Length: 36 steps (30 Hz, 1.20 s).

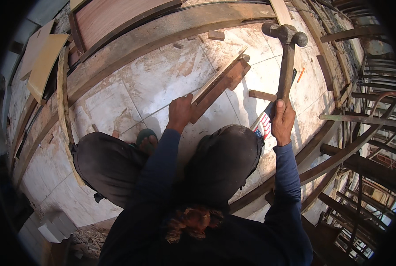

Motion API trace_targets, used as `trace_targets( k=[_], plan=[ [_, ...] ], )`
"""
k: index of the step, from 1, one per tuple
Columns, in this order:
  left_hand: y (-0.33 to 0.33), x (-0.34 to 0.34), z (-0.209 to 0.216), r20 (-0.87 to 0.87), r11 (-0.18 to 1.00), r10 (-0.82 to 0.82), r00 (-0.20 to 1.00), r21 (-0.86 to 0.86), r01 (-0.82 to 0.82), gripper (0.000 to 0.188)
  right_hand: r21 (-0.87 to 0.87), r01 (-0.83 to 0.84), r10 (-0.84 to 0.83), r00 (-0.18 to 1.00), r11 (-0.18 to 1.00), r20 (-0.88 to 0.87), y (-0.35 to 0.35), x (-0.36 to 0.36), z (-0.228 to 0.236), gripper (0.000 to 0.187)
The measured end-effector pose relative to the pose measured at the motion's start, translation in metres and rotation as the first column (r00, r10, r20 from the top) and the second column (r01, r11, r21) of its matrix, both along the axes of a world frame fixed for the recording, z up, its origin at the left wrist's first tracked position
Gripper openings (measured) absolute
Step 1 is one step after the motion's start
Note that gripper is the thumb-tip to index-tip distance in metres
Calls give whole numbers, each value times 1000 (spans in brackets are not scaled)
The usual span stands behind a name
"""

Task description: The person assembles a wooden rectangular frame by fitting pieces together and hammering nails into the joints while working on the floor.

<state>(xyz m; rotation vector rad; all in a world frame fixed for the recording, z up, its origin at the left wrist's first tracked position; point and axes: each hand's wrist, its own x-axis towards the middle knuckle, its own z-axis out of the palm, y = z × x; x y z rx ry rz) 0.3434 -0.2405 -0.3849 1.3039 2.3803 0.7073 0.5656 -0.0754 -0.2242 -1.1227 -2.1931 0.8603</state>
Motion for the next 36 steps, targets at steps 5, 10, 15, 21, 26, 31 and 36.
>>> trace_targets(
  k=[5, 10, 15, 21, 26, 31, 36],
  plan=[
    [12, 4, 3, 14, 1000, -6, 1000, 15, 6, 24, -177, 49, -13, 980, 983, 199, -28, 48, -103, 41],
    [19, 24, -9, -23, 989, -128, 991, 73, 129, 24, -197, 164, -98, 947, 967, 307, -44, 108, -96, 49],
    [12, 5, 0, -12, 997, -76, 997, 23, 76, 25, -18, 109, -109, 994, 994, 24, -19, 49, -6, 44],
    [21, 10, 0, 20, 996, -72, 997, 48, 70, 29, -219, 95, -71, 991, 971, 116, -41, 81, -127, 45],
    [13, 26, -5, 39, 981, -195, 980, 22, 194, 27, -209, 287, -229, 937, 935, 263, -58, 96, -77, 48],
    [25, 14, 3, 60, 984, -178, 982, 33, 177, 25, -20, 197, -192, 972, 980, 138, -25, 83, 0, 47],
    [28, 0, 8, -8, 987, -156, 988, 29, 156, 26, -57, 174, -181, 886, 983, -427, -17, 38, 18, 56]
  ],
)
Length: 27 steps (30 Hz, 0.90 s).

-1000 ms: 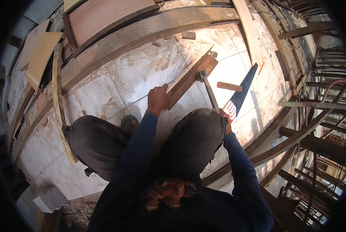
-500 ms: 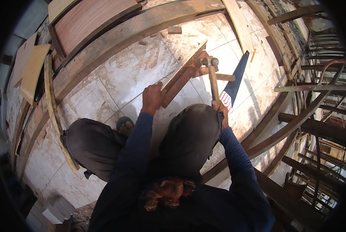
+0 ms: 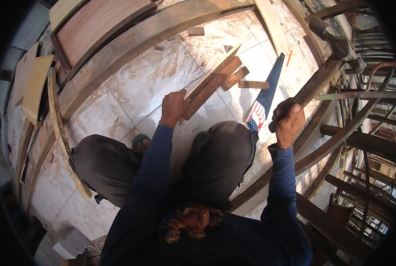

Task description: The person assembles a wooden rectangular frame by fitting pieces together and hammering nails into the joints while working on the floor.

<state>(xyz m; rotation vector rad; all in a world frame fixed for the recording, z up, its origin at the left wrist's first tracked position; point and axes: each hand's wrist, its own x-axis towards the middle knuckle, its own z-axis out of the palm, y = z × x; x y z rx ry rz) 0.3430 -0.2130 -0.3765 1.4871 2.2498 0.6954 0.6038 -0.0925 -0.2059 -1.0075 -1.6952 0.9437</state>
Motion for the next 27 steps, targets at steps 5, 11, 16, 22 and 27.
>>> trace_targets(
  k=[5, 11, 16, 22, 27],
  plan=[
    [12, 5, -2, 24, 1000, 11, 1000, 24, -12, 26, -219, 55, 25, 937, 974, 348, -44, 55, -159, 45],
    [6, 4, -9, 70, 999, -38, 997, 8, 38, 31, -281, 133, 68, 795, 950, 603, -34, 51, -47, 47],
    [4, 1, -1, 50, 1000, -5, 999, -13, 6, 26, -40, 46, -43, 996, 998, 74, -7, 13, -3, 57],
    [23, 17, -4, 117, 999, -50, 992, 22, 48, 30, -74, 6, 28, 893, 997, 450, -53, 106, -173, 47],
    [15, 13, -8, 83, 996, -66, 994, 59, 62, 27, -232, 112, 77, 734, 966, 674, -34, 61, -54, 47]
  ],
)
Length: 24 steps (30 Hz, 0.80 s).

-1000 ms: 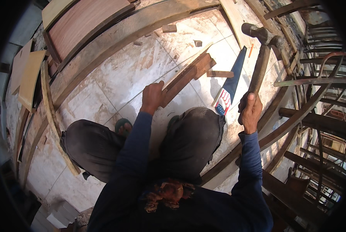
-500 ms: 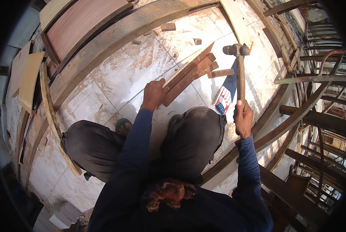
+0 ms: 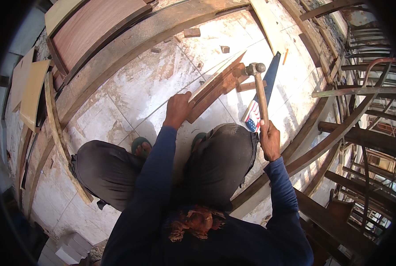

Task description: The person assembles a wooden rectangular frame by fitting pieces together and hammering nails into the joints while working on the floor.

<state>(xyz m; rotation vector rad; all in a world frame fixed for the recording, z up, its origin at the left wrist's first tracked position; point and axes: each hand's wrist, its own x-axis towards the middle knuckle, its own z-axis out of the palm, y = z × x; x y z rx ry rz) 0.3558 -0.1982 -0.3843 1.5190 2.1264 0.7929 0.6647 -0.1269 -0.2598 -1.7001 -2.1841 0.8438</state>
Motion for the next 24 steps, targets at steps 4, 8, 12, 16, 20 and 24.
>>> trace_targets(
  k=[4, 8, 12, 16, 20, 24],
  plan=[
    [-5, -10, -2, -60, 1000, 24, 998, 4, -24, 26, 163, 38, 30, 916, 986, -399, 36, -42, 64, 47],
    [-1, -12, 8, -50, 999, 34, 998, -38, -36, 23, 184, 141, 56, 627, 973, -777, 37, -78, 54, 50],
    [3, -2, 0, 16, 1000, -10, 1000, -28, 11, 26, -86, -15, -10, 961, 996, -276, -17, 37, -129, 31],
    [2, 5, 1, 16, 1000, -4, 1000, 21, 4, 27, -90, -121, 118, 992, 989, -34, -60, 91, -115, 30],
    [-7, -10, 2, -2, 1000, 7, 1000, -7, -7, 27, -63, 36, -39, 998, 997, -41, -41, 22, -27, 41],
    [5, -6, 9, -29, 999, -20, 999, -26, 19, 26, 141, 148, -68, 887, 979, -456, 17, -6, 28, 51]
  ],
)
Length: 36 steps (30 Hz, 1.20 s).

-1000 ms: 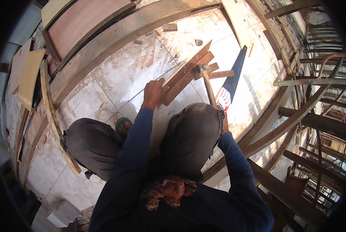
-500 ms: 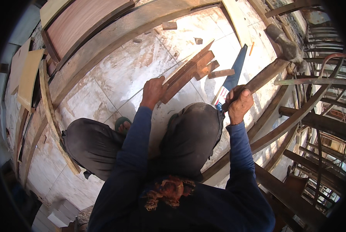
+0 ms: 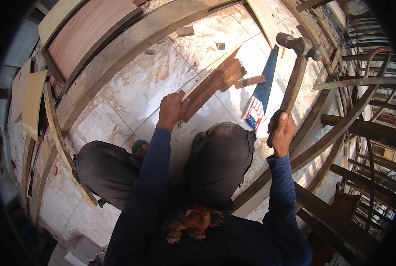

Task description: The person assembles a wooden rectangular frame by fitting pieces together and hammering nails into the joints while working on the floor.

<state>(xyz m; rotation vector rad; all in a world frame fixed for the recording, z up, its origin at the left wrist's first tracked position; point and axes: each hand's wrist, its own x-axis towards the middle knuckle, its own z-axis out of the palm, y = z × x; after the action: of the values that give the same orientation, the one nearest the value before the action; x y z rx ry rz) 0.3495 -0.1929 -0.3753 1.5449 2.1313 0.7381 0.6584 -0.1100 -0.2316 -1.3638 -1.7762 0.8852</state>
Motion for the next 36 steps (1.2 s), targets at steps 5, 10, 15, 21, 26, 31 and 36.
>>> trace_targets(
  k=[5, 10, 15, 21, 26, 31, 36],
  plan=[
    [-3, -4, -5, -59, 999, 5, 998, 45, -3, 21, 67, 20, 18, 848, 998, -530, 13, -65, 6, 57],
    [2, 12, -5, -56, 994, -71, 996, 83, 75, 22, -237, -139, 227, 888, 962, 401, -32, 5, -133, 48],
    [-7, 2, -6, -5, 998, 29, 1000, 58, -29, 24, -155, -36, 82, 951, 987, 298, -14, -25, -40, 48],
    [-8, 3, -5, -10, 999, 22, 1000, 44, -21, 23, 11, 31, -23, 890, 999, -456, 3, -67, 13, 59],
    [-1, 16, -6, 23, 999, 7, 1000, 49, -8, 23, -276, -151, 209, 959, 949, 191, -47, 18, -129, 42],
    [-5, 7, -6, 35, 998, 13, 999, 62, -15, 25, -233, -120, 164, 971, 965, 176, -36, -20, -67, 41],
    [-5, 9, -7, 20, 995, 20, 1000, 100, -22, 24, -144, -122, 115, 992, 982, -57, -23, -39, -28, 38]
  ],
)
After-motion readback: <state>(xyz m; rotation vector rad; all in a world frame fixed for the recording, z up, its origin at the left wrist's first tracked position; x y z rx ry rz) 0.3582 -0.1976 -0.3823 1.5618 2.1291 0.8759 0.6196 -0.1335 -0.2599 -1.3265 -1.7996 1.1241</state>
